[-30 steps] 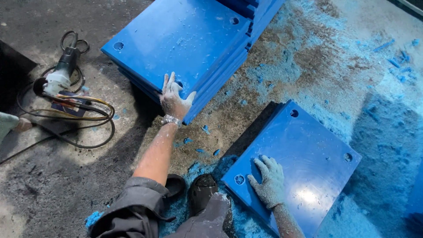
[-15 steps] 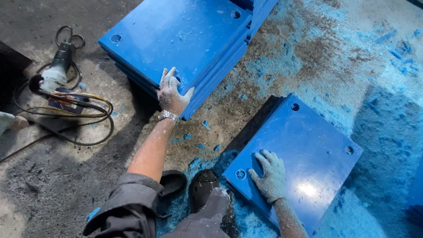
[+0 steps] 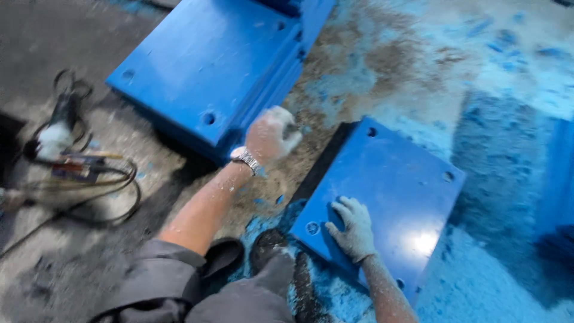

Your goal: Trimming and finishing the edges of blue plastic plates using a power trimmer.

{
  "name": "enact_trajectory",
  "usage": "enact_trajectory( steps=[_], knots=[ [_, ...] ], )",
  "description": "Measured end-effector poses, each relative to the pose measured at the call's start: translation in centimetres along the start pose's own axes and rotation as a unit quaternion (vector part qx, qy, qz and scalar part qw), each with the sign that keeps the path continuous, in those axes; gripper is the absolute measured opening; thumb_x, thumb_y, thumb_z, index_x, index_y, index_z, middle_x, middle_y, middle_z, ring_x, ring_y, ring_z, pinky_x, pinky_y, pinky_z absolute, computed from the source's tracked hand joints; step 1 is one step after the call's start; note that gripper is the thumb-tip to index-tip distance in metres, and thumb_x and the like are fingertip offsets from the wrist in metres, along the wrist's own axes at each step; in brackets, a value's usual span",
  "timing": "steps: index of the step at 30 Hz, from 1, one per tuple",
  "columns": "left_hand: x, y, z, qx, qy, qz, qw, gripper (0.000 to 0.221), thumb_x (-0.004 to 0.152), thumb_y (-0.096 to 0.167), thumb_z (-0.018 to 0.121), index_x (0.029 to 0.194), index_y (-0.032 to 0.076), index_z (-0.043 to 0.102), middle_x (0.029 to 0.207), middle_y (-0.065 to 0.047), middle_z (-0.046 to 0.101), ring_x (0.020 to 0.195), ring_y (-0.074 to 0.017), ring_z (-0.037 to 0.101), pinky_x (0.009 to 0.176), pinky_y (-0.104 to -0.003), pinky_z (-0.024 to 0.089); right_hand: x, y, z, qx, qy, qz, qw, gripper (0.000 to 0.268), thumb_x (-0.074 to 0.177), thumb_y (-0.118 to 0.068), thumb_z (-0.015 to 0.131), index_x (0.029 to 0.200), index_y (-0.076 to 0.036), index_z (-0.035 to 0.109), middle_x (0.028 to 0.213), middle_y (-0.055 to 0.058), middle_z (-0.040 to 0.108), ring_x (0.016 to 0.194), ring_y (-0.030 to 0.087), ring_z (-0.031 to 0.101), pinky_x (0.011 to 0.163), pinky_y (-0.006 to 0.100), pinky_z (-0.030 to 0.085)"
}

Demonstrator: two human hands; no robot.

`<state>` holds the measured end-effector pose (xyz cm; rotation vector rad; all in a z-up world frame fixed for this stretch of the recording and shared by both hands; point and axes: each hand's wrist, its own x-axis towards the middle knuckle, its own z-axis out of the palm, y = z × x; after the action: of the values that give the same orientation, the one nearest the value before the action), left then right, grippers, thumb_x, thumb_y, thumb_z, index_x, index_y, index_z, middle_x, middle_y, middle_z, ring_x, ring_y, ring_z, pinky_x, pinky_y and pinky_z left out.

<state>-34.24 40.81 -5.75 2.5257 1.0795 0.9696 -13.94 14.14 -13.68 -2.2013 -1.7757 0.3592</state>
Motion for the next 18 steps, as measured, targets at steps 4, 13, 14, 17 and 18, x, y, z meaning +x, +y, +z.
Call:
enact_trajectory(
  steps=[4,13,14,17,18],
  knots=[
    [6.1,8.7,-0.8,-0.048,-0.242,0.137,0.959,0.038,0.083,0.043,0.079,0.103,0.011,0.072,0.110,-0.012,0.069,0.102,-0.0332,0.066,0.083,-0.051,0.055,-2.6,3.5,0.6,0.026,0.063,0.008,0.998,0.059,0.075,-0.034,0.084,0.128,-0.016,0.065,0.142,0.011,0.055,0.137,0.037,0.045,0.114,0.053,0.037],
    [11.6,28.9,6.7,0.100,-0.423,0.361,0.825,0.042,0.084,0.045,0.077,0.106,0.009,0.071,0.109,-0.013,0.069,0.101,-0.0341,0.066,0.083,-0.052,0.057,-8.9,18.9,-5.7,0.346,0.229,0.223,0.882,0.044,0.091,-0.028,0.074,0.128,-0.007,0.065,0.120,0.013,0.071,0.114,0.028,0.070,0.097,0.040,0.056],
    [11.2,30.4,8.5,0.072,-0.414,0.353,0.836,0.042,0.085,0.045,0.077,0.106,0.010,0.072,0.110,-0.013,0.069,0.103,-0.0343,0.066,0.084,-0.052,0.057,-9.4,21.2,-7.7,0.233,0.307,0.202,0.900,0.037,0.094,-0.025,0.075,0.124,-0.006,0.069,0.121,0.013,0.073,0.115,0.026,0.068,0.098,0.039,0.055],
    [9.9,34.5,12.2,0.006,-0.413,0.328,0.850,0.042,0.085,0.046,0.077,0.106,0.011,0.073,0.112,-0.012,0.070,0.104,-0.0336,0.067,0.085,-0.052,0.056,-11.0,24.1,-17.6,0.178,0.443,0.205,0.855,0.031,0.095,-0.022,0.075,0.120,-0.004,0.070,0.118,0.011,0.073,0.109,0.020,0.067,0.095,0.035,0.055],
    [9.3,35.4,13.1,-0.028,-0.423,0.292,0.857,0.042,0.083,0.047,0.077,0.105,0.011,0.074,0.112,-0.011,0.071,0.104,-0.0328,0.067,0.085,-0.051,0.056,-11.4,24.0,-21.1,0.248,0.495,0.215,0.805,0.033,0.094,-0.022,0.075,0.120,-0.003,0.068,0.114,0.009,0.071,0.103,0.016,0.067,0.091,0.033,0.056]
  ],
)
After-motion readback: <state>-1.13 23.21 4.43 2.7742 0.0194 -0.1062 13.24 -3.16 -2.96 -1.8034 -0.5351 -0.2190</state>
